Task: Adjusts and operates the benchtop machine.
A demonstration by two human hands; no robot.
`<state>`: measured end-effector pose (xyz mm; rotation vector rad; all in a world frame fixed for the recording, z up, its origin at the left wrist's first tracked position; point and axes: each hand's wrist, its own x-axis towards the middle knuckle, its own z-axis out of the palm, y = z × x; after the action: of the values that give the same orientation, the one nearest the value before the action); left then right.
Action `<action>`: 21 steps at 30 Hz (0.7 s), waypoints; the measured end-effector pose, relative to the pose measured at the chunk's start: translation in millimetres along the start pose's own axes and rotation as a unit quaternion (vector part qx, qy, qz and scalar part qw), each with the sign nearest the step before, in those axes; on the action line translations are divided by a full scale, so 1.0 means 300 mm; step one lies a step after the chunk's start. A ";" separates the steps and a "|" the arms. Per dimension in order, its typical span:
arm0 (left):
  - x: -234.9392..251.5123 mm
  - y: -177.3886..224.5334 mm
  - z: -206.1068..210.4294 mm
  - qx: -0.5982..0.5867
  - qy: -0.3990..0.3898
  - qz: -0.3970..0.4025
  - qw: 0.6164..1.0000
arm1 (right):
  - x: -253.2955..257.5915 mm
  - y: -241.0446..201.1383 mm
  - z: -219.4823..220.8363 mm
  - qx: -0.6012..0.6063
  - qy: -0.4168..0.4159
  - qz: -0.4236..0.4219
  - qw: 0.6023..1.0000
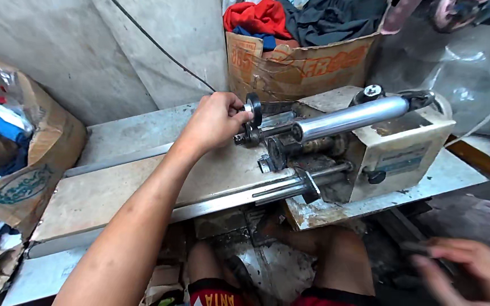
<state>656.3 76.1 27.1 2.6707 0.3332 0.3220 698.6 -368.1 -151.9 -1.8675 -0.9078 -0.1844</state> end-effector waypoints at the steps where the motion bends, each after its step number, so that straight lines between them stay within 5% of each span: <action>1: 0.000 0.002 -0.002 0.002 -0.002 -0.001 1.000 | -0.012 -0.039 0.095 0.077 -0.035 -0.006 0.996; 5: 0.001 0.002 -0.002 0.003 -0.002 -0.002 1.000 | 0.026 -0.235 0.334 0.221 -0.060 -0.032 0.973; 8: -0.002 0.005 0.001 -0.009 0.000 -0.008 1.000 | 0.131 -0.346 0.373 0.042 0.004 -0.121 0.992; 12: -0.003 0.012 0.000 -0.007 0.002 -0.016 1.000 | 0.310 -0.422 0.393 -0.178 0.084 -0.188 0.962; 21: 0.007 0.007 0.001 -0.010 -0.007 -0.010 1.000 | 0.464 -0.383 0.479 -0.218 0.099 -0.169 0.956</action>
<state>658.7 74.7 28.2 2.6473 0.3504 0.2994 683.7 -153.6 -68.5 -2.0283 -1.1039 -0.8267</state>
